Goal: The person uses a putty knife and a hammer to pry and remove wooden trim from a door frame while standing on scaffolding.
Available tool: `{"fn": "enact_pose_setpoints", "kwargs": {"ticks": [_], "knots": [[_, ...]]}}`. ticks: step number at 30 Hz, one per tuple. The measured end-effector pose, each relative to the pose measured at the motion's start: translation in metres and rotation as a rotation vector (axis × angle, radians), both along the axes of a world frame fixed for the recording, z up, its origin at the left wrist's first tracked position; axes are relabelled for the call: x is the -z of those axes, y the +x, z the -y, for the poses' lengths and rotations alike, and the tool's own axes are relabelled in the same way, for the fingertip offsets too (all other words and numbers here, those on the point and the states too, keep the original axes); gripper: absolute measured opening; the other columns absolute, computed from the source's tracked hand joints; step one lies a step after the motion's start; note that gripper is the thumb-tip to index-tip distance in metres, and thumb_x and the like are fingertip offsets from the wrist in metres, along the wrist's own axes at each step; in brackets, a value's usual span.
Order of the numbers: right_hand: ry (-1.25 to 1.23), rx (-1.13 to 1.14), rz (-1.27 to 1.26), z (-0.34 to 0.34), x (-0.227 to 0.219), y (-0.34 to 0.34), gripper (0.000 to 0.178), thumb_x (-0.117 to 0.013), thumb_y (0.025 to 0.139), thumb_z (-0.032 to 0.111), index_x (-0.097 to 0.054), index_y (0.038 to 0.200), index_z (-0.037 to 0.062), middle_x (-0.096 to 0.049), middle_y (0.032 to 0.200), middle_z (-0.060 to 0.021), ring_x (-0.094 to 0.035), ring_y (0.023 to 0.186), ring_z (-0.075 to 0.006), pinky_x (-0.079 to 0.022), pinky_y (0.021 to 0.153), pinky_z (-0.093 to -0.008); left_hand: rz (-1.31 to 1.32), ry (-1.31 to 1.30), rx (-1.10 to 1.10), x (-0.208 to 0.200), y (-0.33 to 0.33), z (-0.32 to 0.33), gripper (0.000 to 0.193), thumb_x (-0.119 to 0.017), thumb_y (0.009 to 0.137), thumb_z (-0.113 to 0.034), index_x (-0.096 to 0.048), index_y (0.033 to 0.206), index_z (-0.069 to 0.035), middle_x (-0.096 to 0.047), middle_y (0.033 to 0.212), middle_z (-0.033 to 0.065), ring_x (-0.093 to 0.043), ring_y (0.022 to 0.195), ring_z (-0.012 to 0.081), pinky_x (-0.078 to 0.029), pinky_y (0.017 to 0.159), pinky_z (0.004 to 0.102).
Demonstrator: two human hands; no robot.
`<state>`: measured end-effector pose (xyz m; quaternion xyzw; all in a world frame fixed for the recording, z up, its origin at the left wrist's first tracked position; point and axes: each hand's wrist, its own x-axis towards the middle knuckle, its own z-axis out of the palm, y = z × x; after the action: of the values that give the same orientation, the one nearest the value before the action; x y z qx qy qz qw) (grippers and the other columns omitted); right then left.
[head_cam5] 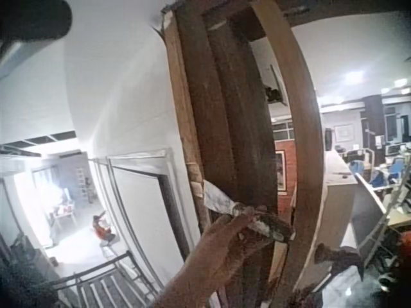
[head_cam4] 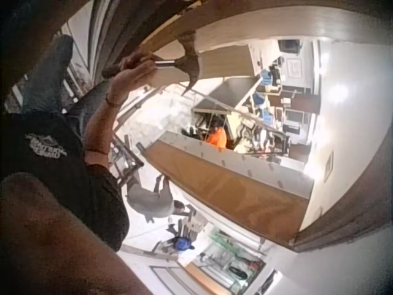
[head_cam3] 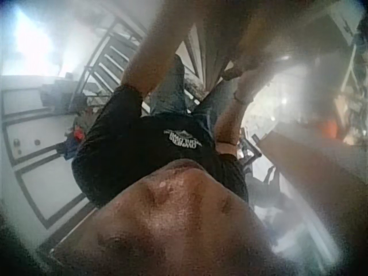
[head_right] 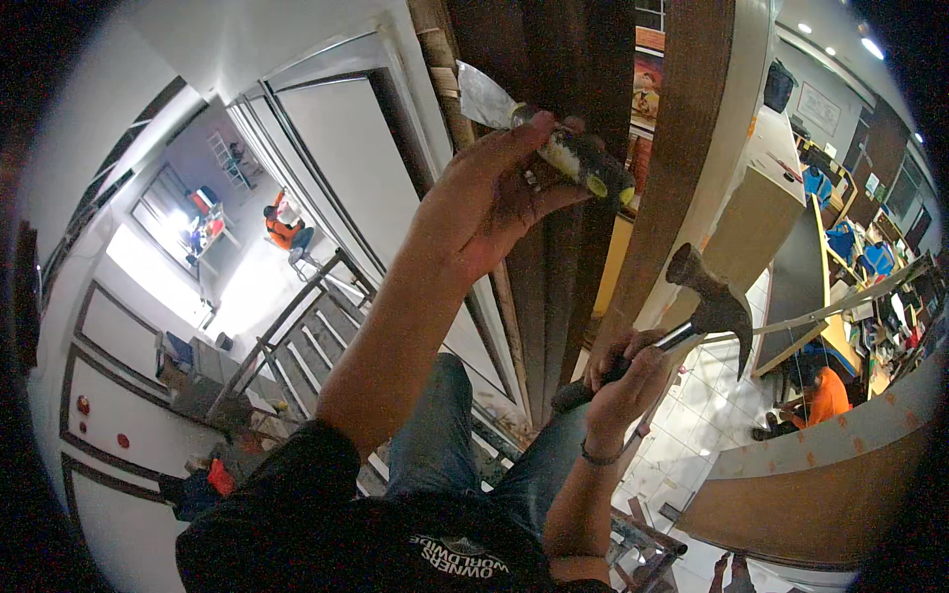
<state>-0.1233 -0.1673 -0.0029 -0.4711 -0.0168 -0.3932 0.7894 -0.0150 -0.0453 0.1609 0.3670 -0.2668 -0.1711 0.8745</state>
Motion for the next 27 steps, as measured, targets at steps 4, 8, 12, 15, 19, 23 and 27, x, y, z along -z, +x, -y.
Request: {"fn": "enact_pose_setpoints", "kwargs": {"ticks": [4, 8, 12, 15, 19, 23, 27], "knots": [[0.006, 0.008, 0.016, 0.001, -0.002, 0.004, 0.040, -0.039, 0.098, 0.048, -0.037, 0.084, 0.0111, -0.040, 0.059, -0.0035, -0.032, 0.038, -0.0081, -0.030, 0.034, -0.0225, 0.014, -0.048, 0.022, -0.002, 0.006, 0.003, 0.024, -0.060, 0.090, -0.016, -0.057, 0.104, 0.003, -0.062, 0.107, 0.0179, -0.064, 0.098, 0.0295, -0.059, 0.082, 0.0403], [0.000, 0.021, -0.013, 0.000, -0.007, 0.003, 0.041, -0.038, 0.097, 0.050, -0.037, 0.083, 0.0110, -0.039, 0.057, -0.0033, -0.032, 0.037, -0.0084, -0.030, 0.034, -0.0228, 0.028, -0.123, 0.070, 0.002, 0.011, 0.011, 0.023, -0.059, 0.091, -0.015, -0.057, 0.105, 0.003, -0.063, 0.106, 0.0171, -0.063, 0.099, 0.0284, -0.059, 0.082, 0.0405], [-0.010, 0.040, 0.007, 0.000, -0.010, 0.003, 0.043, -0.037, 0.097, 0.051, -0.037, 0.083, 0.0111, -0.039, 0.056, -0.0031, -0.033, 0.037, -0.0086, -0.030, 0.033, -0.0228, 0.028, -0.074, 0.005, 0.004, 0.009, 0.013, 0.023, -0.059, 0.091, -0.015, -0.057, 0.105, 0.004, -0.063, 0.104, 0.0158, -0.064, 0.096, 0.0269, -0.059, 0.080, 0.0400], [-0.031, 0.058, 0.002, 0.003, -0.007, 0.000, 0.042, -0.036, 0.098, 0.051, -0.037, 0.082, 0.0112, -0.040, 0.057, -0.0025, -0.033, 0.037, -0.0081, -0.030, 0.033, -0.0227, 0.024, -0.066, 0.030, 0.002, 0.010, 0.013, 0.025, -0.059, 0.091, -0.016, -0.057, 0.105, 0.004, -0.063, 0.103, 0.0157, -0.064, 0.094, 0.0264, -0.060, 0.079, 0.0395], [-0.038, 0.044, -0.002, 0.002, 0.001, 0.002, 0.041, -0.037, 0.098, 0.050, -0.037, 0.082, 0.0117, -0.040, 0.057, -0.0013, -0.034, 0.037, -0.0073, -0.030, 0.033, -0.0226, -0.011, -0.028, -0.007, -0.003, 0.004, 0.013, 0.027, -0.060, 0.090, -0.017, -0.056, 0.104, 0.005, -0.063, 0.100, 0.0164, -0.065, 0.091, 0.0262, -0.060, 0.078, 0.0388], [0.010, 0.016, 0.015, 0.001, 0.001, 0.001, 0.040, -0.037, 0.098, 0.049, -0.037, 0.082, 0.0120, -0.040, 0.058, -0.0013, -0.034, 0.038, -0.0073, -0.030, 0.034, -0.0226, -0.052, -0.101, -0.043, -0.005, 0.000, 0.011, 0.025, -0.061, 0.090, -0.016, -0.055, 0.103, 0.004, -0.063, 0.100, 0.0170, -0.065, 0.094, 0.0273, -0.060, 0.078, 0.0384], [0.027, 0.023, -0.029, -0.002, -0.001, -0.003, 0.040, -0.037, 0.098, 0.048, -0.037, 0.082, 0.0120, -0.040, 0.058, -0.0018, -0.033, 0.038, -0.0075, -0.029, 0.034, -0.0227, -0.042, -0.122, -0.011, -0.007, -0.005, 0.006, 0.021, -0.060, 0.089, -0.014, -0.054, 0.101, 0.003, -0.063, 0.100, 0.0173, -0.063, 0.100, 0.0306, -0.059, 0.082, 0.0414]]}}
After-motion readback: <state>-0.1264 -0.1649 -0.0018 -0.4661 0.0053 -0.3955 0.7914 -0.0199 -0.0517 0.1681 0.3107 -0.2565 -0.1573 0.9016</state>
